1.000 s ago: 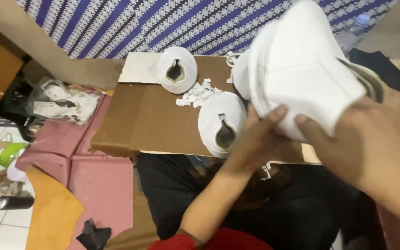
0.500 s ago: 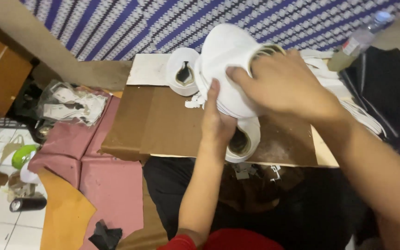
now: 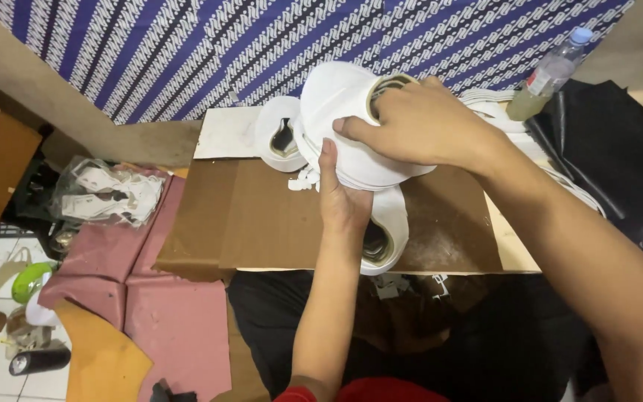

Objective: The person is picking up, inspecting, and stacking white shoe upper components on a cardboard box surface in a workshop.

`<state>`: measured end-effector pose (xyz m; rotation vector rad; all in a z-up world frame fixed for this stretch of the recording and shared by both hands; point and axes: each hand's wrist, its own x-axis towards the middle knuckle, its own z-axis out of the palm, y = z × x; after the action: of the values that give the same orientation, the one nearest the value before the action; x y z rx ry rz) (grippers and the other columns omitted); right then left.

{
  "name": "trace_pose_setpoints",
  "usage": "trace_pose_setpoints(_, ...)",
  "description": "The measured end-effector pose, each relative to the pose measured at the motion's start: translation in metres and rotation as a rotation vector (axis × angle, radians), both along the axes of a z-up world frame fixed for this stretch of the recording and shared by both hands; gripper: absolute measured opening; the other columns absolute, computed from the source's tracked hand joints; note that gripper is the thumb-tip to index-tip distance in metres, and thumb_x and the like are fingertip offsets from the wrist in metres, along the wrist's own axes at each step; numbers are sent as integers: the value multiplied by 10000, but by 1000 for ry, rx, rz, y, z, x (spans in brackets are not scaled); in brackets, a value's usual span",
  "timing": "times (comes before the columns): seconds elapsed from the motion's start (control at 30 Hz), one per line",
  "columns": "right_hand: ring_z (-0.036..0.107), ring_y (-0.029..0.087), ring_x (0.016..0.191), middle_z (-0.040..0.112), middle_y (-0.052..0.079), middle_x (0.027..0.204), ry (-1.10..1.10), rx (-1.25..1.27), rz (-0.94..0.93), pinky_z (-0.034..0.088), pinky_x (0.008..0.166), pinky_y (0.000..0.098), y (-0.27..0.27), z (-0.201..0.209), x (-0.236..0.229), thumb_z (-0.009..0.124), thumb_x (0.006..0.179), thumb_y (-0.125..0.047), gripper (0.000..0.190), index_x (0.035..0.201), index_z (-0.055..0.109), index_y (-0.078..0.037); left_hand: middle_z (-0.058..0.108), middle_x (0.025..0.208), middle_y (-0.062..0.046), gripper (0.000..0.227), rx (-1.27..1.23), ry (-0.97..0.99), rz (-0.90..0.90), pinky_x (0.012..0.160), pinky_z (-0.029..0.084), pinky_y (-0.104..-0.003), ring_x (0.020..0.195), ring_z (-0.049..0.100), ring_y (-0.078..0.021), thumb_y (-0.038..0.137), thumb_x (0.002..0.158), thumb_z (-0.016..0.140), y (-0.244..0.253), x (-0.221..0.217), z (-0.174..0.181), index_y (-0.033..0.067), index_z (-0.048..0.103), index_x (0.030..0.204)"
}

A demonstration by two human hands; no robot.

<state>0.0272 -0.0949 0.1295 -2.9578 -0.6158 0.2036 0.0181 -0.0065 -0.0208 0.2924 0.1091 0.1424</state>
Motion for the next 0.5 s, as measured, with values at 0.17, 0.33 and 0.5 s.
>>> trace_pose_setpoints(0.17,608,345,744,657,134,656,-32,-24,63,348,1042,472,4,0,3,374,1067,-586,770,654,616,17,540,1478,-177,793,14,-37,29,1187,406,-433,1357,521,-296,363,835,665,5,2,1,41,443,1524)
trace_pose_setpoints(0.33,615,335,759,656,115,644,-76,-22,98,347,1041,464,14,-3,4,372,1052,-595,772,598,589,-9,575,1435,-167,776,13,-57,56,1173,424,-436,1331,543,-291,365,828,693,17,14,-15,40,469,1496)
trace_pose_setpoints(0.5,614,375,772,638,143,610,-20,99,158,313,1091,459,24,4,1,298,1048,-660,771,687,605,-52,582,1426,-181,756,13,-105,59,1161,432,-447,1314,556,-305,404,862,693,38,25,-20,44,483,1493)
